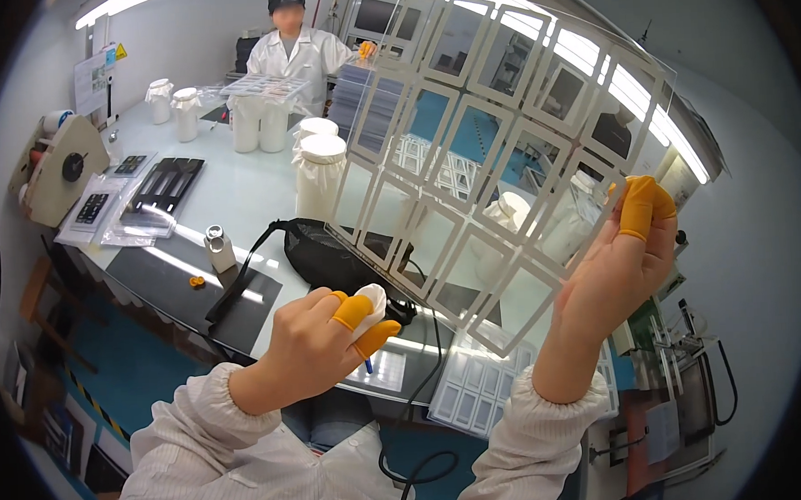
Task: Cleaning a large transparent grid component using a white cloth at a workstation.
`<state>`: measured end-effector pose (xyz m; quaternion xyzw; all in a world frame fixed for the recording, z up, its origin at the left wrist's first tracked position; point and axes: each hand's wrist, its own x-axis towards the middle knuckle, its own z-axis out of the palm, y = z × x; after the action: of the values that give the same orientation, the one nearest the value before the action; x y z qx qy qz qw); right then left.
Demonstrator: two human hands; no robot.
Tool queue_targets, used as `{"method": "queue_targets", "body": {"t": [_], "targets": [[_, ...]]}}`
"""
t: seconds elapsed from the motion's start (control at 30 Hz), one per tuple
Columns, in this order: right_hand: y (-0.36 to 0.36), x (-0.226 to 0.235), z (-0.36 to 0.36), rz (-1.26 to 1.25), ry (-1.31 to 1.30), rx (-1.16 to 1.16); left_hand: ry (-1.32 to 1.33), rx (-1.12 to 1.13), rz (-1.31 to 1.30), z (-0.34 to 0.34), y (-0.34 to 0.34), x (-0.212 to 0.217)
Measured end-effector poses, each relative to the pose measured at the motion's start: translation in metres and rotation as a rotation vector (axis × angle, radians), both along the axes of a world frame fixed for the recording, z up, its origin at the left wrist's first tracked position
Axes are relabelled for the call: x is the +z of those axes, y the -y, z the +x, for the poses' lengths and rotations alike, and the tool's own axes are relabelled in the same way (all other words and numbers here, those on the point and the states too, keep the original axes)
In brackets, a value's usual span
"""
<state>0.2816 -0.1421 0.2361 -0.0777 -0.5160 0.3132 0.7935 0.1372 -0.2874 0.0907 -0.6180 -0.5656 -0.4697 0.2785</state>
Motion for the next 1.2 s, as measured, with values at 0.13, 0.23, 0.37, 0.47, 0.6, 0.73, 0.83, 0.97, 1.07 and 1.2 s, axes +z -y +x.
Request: {"method": "queue_targets", "body": {"t": [0.13,0.23,0.37,0.47,0.6,0.73,0.83,0.97,1.07,1.2], "targets": [[-0.002,-0.005,-0.004,0.043,0.020,-0.053,0.007,0.022,0.003,0.000,-0.012,0.003],[0.007,-0.014,-0.017,0.098,0.040,-0.021,-0.009,0.051,0.034,-0.004,-0.023,0.003],[0.020,-0.028,-0.039,0.196,0.170,-0.121,-0.042,0.075,0.027,-0.010,-0.041,-0.007],[0.022,-0.027,-0.041,0.206,0.302,0.027,-0.042,0.087,0.048,-0.017,-0.062,-0.021],[-0.002,-0.051,-0.014,0.109,0.413,-0.013,0.684,-0.438,0.004,-0.034,-0.107,-0.036],[-0.026,-0.110,0.018,-0.142,0.464,0.023,1.259,-0.732,-0.318,-0.060,-0.152,-0.026],[-0.024,-0.169,0.060,-0.405,0.705,0.006,1.385,-0.806,-0.349,-0.074,-0.210,-0.033],[-0.011,-0.238,0.123,-0.830,0.813,0.130,1.505,-0.718,-0.340,-0.077,-0.273,-0.033],[-0.001,-0.273,0.162,-1.000,0.829,0.040,1.552,-0.641,-0.396,-0.086,-0.299,-0.032],[0.001,-0.293,0.186,-1.109,0.794,0.010,1.572,-0.549,-0.552,-0.105,-0.313,-0.042]]}}
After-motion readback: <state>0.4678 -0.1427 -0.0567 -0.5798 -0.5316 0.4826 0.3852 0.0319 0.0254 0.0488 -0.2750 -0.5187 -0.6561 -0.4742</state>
